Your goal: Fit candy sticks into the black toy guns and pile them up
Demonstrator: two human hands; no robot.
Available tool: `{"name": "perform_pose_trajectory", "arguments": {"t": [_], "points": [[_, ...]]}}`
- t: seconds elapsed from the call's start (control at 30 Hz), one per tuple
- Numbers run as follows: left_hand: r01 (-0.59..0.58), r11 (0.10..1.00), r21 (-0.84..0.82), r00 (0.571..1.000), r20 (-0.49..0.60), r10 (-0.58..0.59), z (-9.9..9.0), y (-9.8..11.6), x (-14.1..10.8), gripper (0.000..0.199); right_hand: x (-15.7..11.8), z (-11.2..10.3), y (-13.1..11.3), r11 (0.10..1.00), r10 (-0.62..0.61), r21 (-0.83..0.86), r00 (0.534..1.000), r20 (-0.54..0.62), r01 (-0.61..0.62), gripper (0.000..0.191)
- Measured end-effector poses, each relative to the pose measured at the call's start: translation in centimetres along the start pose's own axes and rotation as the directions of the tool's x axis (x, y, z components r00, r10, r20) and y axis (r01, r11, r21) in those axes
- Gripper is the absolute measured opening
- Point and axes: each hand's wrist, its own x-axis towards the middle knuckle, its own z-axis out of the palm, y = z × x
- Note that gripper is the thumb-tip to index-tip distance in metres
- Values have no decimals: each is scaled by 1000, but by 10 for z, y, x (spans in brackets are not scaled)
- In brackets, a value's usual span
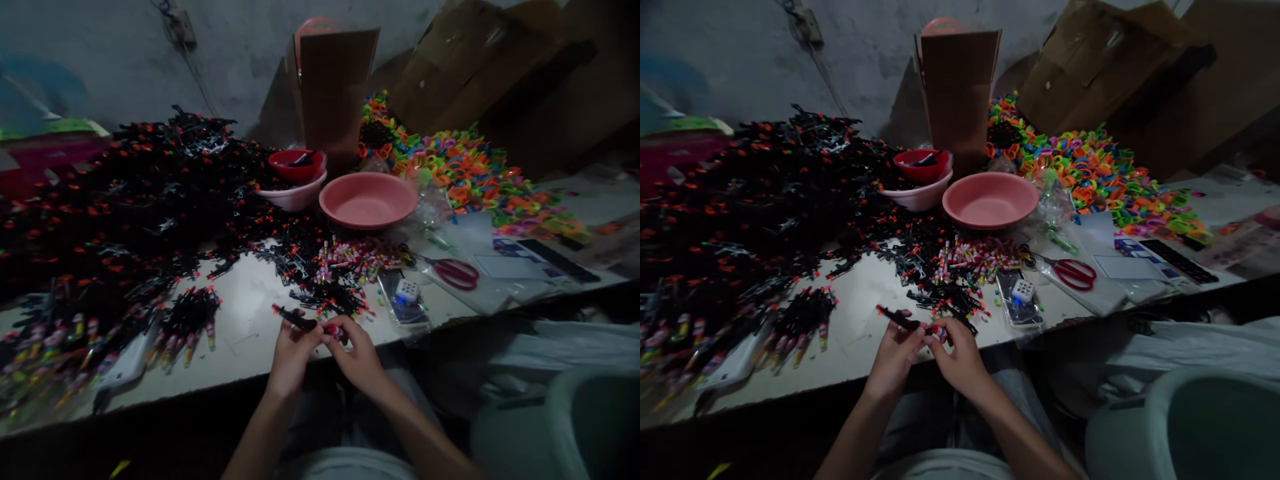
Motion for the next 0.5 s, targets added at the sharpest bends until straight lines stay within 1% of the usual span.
{"name": "perform_pose_trajectory", "arguments": {"t": [0.07,0.2,0.4,0.5], "points": [[0,1000,9,1000,11,0,0,-1,0,61,-1,2,1,998,45,47,999,11,-45,15],[-32,998,45,999,11,31,-2,1,0,54,-6,1,2,992,66,105,997,27,-69,26],[-107,981,161,992,-41,116,-5,5,-1,45,-7,-4,-1,992,82,99,996,25,-84,21],[-112,975,193,991,-50,124,-4,6,-3,42,-4,-6,-4,995,58,80,997,47,-61,21]]}}
